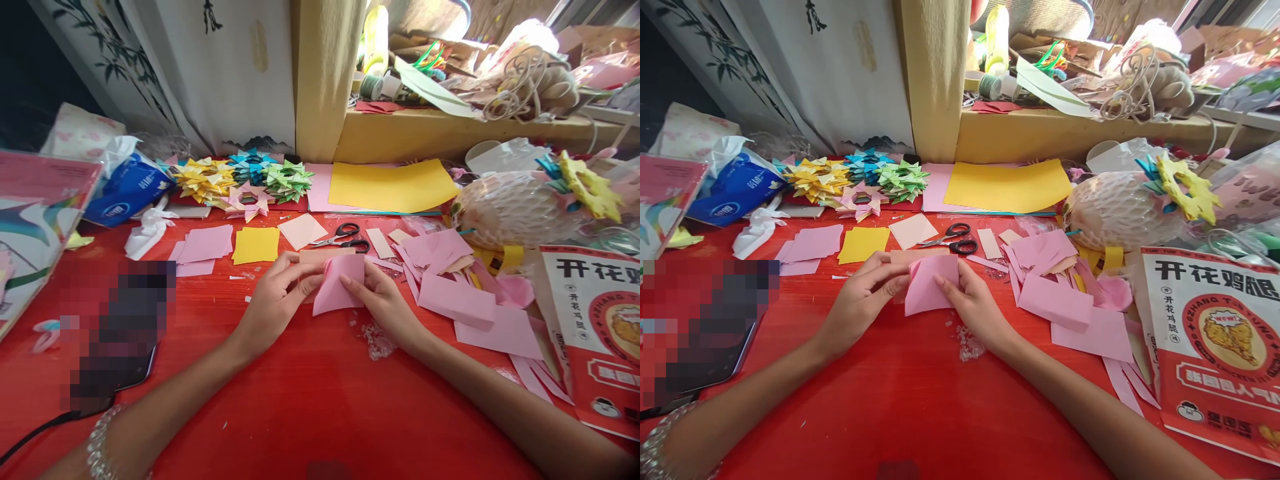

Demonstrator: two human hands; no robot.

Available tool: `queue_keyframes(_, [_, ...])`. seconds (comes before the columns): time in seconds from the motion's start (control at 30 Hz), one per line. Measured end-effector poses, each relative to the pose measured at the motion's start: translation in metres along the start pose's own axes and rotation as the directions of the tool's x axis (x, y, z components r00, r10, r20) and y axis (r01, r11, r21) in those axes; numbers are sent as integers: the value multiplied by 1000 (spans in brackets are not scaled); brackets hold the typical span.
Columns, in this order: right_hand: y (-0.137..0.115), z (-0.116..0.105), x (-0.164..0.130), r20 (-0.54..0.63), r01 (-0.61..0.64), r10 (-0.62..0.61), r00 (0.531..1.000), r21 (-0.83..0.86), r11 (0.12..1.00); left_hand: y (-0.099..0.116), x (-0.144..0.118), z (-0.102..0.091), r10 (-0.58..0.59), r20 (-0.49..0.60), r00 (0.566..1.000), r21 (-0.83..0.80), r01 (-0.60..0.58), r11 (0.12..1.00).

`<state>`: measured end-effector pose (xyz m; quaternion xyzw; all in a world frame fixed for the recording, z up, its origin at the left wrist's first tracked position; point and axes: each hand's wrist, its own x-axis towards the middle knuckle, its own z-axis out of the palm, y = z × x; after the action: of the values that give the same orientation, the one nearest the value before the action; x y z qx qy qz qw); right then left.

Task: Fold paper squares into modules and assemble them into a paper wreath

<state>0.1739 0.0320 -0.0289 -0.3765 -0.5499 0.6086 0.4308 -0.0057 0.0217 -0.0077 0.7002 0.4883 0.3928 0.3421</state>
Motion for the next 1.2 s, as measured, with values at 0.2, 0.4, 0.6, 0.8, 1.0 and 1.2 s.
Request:
queue_keyframes(0.2, [-1,0,-1,-68,-5,3,998,-30,1000,-1,1,-3,0,-149,989,40,6,999])
queue_keyframes(0.4, [0,-9,3,-305,97,-131,943,-122,988,-11,12,-15,-152,-242,958,-36,148,988])
queue_keyframes(0.6, [4,-15,8,-307,80,-88,948,-36,996,-18,18,-26,-240,-118,964,68,249,966])
queue_keyframes(0.8, [2,-13,6,-278,71,-74,958,-21,997,-19,20,-30,-311,-116,943,323,332,886])
queue_keyframes(1.0, [-3,-9,3,-269,43,-49,962,-28,999,-18,19,-38,-231,-115,966,599,253,760])
queue_keyframes(1.2, [-6,2,-3,-318,-25,-15,948,-123,992,4,9,-21,-85,-176,981,239,126,963])
